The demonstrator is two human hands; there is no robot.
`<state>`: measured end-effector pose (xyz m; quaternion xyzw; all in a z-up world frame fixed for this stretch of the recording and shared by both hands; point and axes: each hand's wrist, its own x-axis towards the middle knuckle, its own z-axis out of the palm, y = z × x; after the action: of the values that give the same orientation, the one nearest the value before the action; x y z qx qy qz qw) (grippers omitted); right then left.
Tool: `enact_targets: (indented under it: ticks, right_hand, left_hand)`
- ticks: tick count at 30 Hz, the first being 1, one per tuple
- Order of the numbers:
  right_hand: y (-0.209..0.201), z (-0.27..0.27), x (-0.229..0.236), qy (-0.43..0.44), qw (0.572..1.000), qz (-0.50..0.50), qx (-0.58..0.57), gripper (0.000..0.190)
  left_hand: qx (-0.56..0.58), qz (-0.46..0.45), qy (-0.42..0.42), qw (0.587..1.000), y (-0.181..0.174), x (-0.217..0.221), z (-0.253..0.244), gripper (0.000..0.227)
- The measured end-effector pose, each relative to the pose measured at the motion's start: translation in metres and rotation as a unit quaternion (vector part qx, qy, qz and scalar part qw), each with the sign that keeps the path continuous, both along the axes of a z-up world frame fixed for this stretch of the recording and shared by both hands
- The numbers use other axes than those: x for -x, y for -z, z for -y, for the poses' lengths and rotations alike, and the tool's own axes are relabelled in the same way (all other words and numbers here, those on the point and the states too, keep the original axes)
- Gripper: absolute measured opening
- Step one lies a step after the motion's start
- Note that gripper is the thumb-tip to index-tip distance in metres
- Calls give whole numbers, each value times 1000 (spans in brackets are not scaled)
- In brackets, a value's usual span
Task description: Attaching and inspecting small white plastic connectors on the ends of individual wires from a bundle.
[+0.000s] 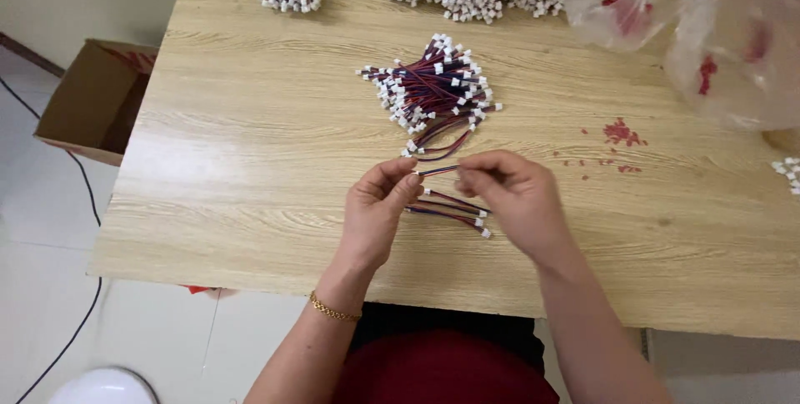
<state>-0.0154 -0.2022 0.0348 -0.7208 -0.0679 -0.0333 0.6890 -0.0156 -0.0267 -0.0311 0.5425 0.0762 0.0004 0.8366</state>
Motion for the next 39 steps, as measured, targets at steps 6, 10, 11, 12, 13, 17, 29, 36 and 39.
enact_targets:
  ticks: [6, 10, 11, 12, 13, 17, 29, 36, 39]
  right_hand:
    - [14, -26, -9, -27, 999, -5, -20, 13]
    - [17, -29, -5, -7, 1000, -18, -3, 24]
    - [12, -28, -4, -2, 999, -9, 31, 21]
    - [7, -27, -3, 3, 998, -1, 66, 18]
    - [2, -26, -4, 5, 998, -1, 67, 18]
    - [-8, -21, -7, 2, 962, 131, 240, 13]
    - [2, -22, -8, -34, 973, 115, 195, 10]
    - [20, -20, -12, -34, 988, 93, 117, 12]
    - [32, -22, -11, -21, 991, 79, 110, 13]
  left_hand:
    - [11, -3, -5, 1000, 6, -2, -3, 18]
    - [8, -4, -7, 1000, 7, -3, -3, 17]
    - [1, -6, -5, 1000, 6, -3, -2, 18]
    - [-7, -7, -3, 1000, 6, -3, -2, 18]
    - [-6, -7, -2, 1000, 6, -2, -1, 18]
    - [-2, -1, -1, 1000, 2, -1, -1, 22]
    - [53, 9, 33, 998, 1, 1, -4, 30]
    - [85, -5, 60, 995, 5, 0, -2, 25]
    - [86, -14, 63, 994, 13, 0, -3, 22]
